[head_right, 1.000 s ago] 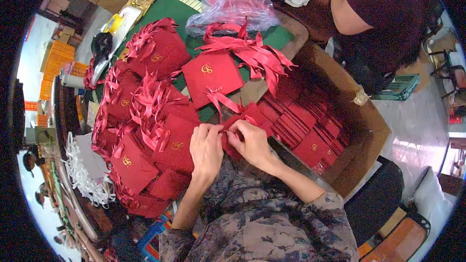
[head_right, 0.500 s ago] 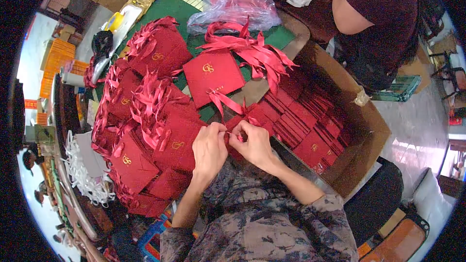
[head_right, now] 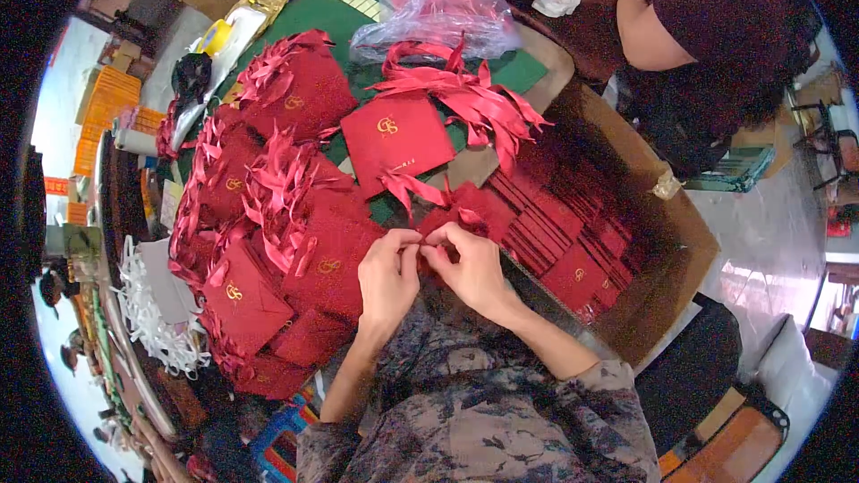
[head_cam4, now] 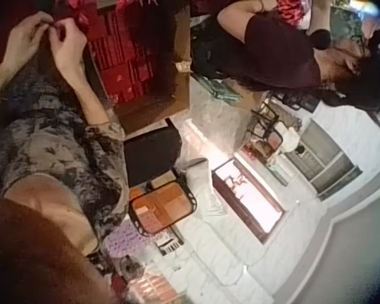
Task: The person attaches ribbon handles to red gift pouches by threading ribbon straps through the pouches by hand.
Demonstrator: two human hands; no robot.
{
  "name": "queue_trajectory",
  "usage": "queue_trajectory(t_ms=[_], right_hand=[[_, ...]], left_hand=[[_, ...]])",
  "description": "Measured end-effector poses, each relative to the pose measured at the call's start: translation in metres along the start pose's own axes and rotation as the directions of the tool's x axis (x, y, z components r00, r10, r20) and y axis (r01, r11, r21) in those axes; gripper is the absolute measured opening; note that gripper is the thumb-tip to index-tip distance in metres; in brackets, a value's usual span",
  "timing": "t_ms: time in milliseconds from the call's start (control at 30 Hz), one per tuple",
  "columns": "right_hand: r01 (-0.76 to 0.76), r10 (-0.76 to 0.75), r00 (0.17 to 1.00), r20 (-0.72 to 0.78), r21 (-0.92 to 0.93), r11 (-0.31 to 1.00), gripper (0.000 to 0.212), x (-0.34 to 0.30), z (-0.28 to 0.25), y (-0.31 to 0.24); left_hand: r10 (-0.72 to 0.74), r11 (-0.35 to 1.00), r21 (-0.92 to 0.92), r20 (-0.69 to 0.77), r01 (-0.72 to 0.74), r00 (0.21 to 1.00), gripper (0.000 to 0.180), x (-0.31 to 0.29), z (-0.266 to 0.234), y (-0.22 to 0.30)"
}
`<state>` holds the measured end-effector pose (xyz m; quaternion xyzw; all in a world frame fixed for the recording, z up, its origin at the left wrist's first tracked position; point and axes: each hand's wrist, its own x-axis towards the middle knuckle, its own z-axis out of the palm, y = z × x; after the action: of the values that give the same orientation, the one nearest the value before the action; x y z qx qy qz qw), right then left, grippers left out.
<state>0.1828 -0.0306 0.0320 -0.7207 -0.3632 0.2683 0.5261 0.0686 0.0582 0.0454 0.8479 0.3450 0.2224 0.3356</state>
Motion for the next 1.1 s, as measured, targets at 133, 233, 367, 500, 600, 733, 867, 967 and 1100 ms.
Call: queue_trajectory(t_ms=[133,233,367,500,600,733,867,967,1100], right_hand=[[0.044,-0.044,0.999,-0.004,0.008,0.999,0.011,-0.004,0.0,0.01],[0.077,-0.077,0.997,0.001,-0.075,0.994,0.014,-0.005,-0.002,0.012],[0.168,-0.162,0.986,0.047,-0.168,0.971,0.017,-0.003,-0.011,0.012],[0.331,-0.344,0.939,0.014,-0.317,0.889,0.015,0.008,-0.03,-0.007],[0.429,-0.396,0.903,0.168,-0.42,0.8,0.012,0.021,-0.04,-0.009],[0.456,-0.256,0.86,0.441,-0.44,0.774,0.016,0.036,-0.049,-0.004],[0.444,-0.149,0.827,0.542,-0.466,0.765,0.021,0.049,-0.055,-0.012],[0.431,-0.137,0.818,0.558,-0.439,0.788,0.024,0.056,-0.052,-0.001],[0.239,-0.119,0.874,0.47,-0.203,0.95,0.018,0.055,-0.044,0.008]], left_hand=[[-0.045,0.998,-0.037,0.049,0.046,0.998,0.01,-0.001,0.0,0.001],[0.005,1.0,-0.002,0.026,-0.005,1.0,0.013,-0.003,0.004,-0.003],[0.062,0.997,-0.052,0.023,-0.06,0.998,0.015,-0.004,0.004,-0.004],[0.006,0.998,-0.062,0.072,-0.001,0.997,0.016,-0.01,0.004,0.0],[0.143,0.99,-0.011,-0.057,-0.144,0.988,0.017,-0.016,0.013,-0.003],[0.199,0.98,0.018,-0.1,-0.198,0.975,0.017,-0.02,0.018,-0.001],[0.269,0.963,0.034,-0.11,-0.267,0.957,0.018,-0.021,0.017,0.001],[0.279,0.96,0.06,-0.11,-0.274,0.954,0.018,-0.021,0.018,0.0],[0.239,0.971,0.032,-0.093,-0.237,0.966,0.018,-0.017,0.016,-0.001]])
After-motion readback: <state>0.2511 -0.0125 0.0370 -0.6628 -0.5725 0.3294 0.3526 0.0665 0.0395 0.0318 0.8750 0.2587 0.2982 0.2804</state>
